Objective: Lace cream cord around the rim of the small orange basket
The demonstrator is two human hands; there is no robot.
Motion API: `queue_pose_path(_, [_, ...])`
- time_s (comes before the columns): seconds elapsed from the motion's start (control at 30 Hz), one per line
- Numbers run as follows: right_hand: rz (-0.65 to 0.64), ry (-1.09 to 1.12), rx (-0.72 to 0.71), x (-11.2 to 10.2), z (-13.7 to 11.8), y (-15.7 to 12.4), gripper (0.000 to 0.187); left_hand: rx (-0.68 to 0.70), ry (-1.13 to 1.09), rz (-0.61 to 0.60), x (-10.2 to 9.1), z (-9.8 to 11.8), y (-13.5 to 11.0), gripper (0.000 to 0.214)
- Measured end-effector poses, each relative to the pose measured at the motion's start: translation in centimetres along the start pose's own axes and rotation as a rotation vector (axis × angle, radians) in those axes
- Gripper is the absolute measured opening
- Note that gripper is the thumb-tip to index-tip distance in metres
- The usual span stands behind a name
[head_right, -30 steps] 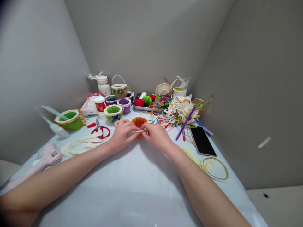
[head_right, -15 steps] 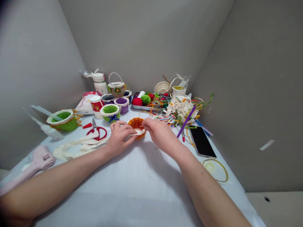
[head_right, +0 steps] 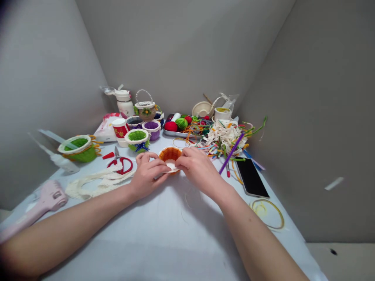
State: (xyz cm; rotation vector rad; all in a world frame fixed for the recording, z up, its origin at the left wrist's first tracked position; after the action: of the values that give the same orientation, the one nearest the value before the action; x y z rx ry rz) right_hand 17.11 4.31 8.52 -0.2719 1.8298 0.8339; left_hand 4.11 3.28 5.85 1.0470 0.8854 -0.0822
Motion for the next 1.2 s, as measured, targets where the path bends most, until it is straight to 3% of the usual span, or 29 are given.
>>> queue_pose_path(0.63, [-0.016,0.007,0.003,0.3,-0.2,0.0,0.018,0.023,0.017,0.000,-0.2,0.4,0.0,0.007])
queue_pose_path(1.03, [-0.136,-0.016,0.036,0.4,-0.4,0.6,0.020,0.031,0.017,-0.051,0.2,0.3,0.0,0.009])
queue_pose_path(1.2, [-0.239,-0.019,-0.032,0.7,-1.1,2.1,0.025,-0.002,0.005,-0.098,0.6,0.0,0.1,0.013])
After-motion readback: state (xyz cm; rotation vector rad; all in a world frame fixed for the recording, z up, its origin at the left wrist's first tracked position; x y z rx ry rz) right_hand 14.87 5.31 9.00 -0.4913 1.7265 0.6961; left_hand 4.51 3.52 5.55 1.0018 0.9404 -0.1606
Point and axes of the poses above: each hand's wrist, its own y-axis towards the middle knuckle, its own x-axis out of the palm, z = x × y, the point moved 8 cm from there along y, towards the middle knuckle
